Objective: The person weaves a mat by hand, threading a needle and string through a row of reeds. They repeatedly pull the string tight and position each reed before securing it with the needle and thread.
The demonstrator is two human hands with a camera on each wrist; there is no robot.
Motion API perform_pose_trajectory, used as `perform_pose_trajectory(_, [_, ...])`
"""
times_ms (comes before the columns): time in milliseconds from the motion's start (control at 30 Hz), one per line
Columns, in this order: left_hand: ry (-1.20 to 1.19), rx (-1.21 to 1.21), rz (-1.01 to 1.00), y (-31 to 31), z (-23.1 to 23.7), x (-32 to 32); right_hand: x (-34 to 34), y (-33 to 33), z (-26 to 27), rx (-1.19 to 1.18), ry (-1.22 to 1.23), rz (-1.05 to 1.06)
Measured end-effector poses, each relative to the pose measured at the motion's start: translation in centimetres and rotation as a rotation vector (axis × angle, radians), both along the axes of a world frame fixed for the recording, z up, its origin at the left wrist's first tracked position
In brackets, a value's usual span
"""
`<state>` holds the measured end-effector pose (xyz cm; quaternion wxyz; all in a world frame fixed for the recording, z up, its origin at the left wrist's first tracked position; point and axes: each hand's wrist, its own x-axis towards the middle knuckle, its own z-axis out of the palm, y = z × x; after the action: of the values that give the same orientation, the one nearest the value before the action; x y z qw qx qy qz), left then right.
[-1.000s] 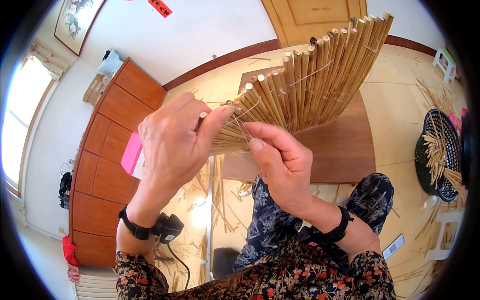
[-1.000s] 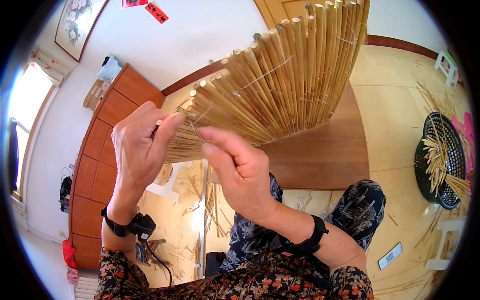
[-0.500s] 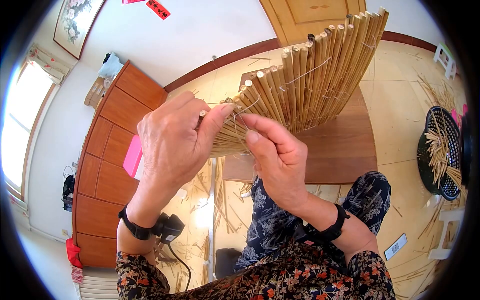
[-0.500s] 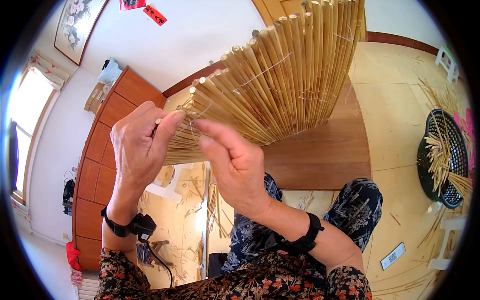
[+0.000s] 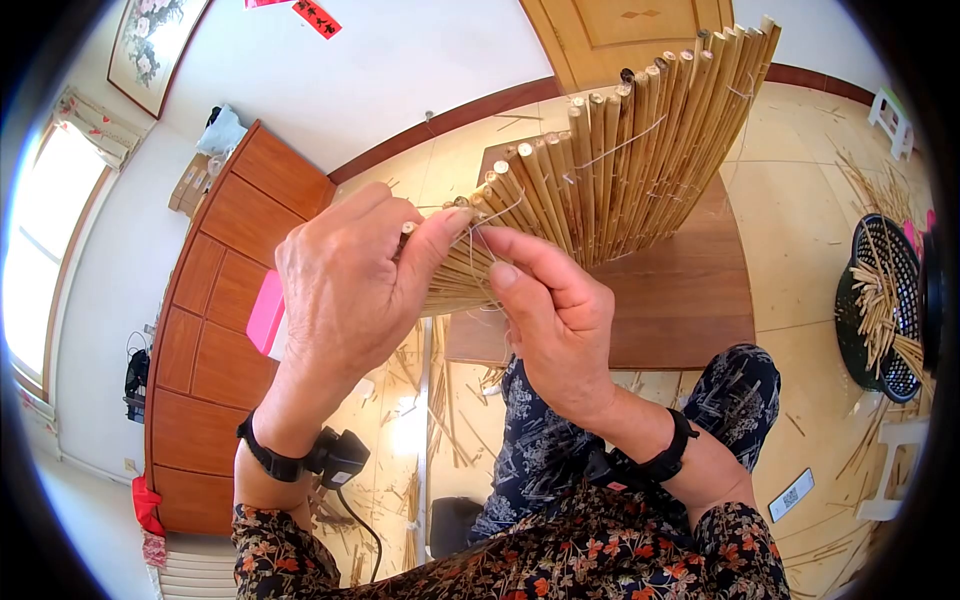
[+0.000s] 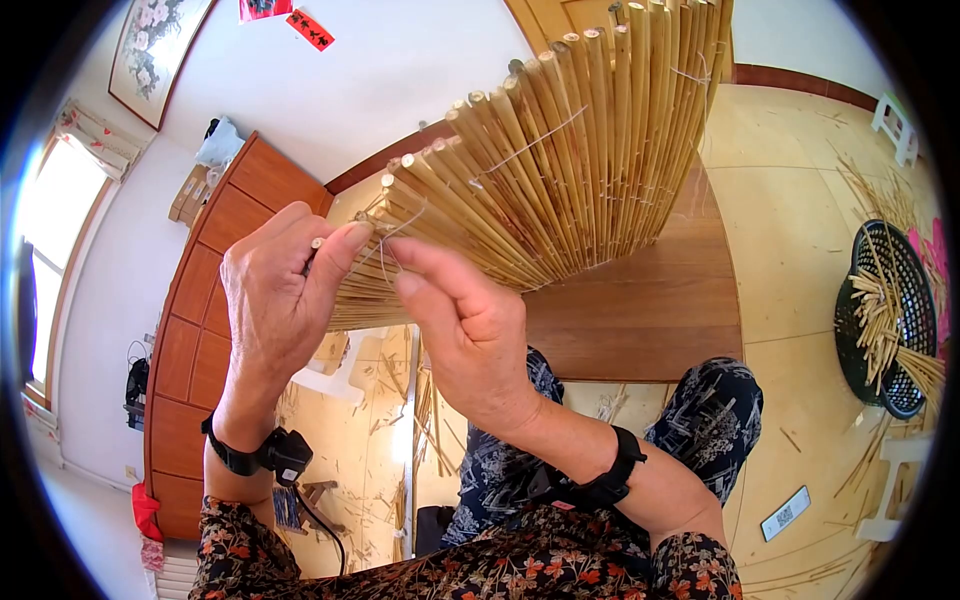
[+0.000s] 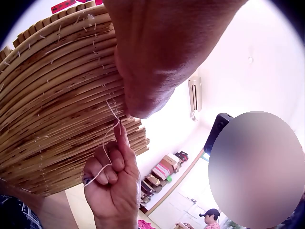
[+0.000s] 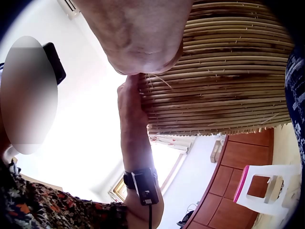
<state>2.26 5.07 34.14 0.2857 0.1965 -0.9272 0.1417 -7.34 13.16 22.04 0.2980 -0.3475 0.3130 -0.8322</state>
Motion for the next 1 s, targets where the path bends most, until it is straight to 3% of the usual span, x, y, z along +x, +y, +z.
perform_pose_trajectory(1000, [0.008,-0.019,0.012,0.25,-0.06,-0.04,0.41,0.26,0.19,0.034,-0.023,-0.041])
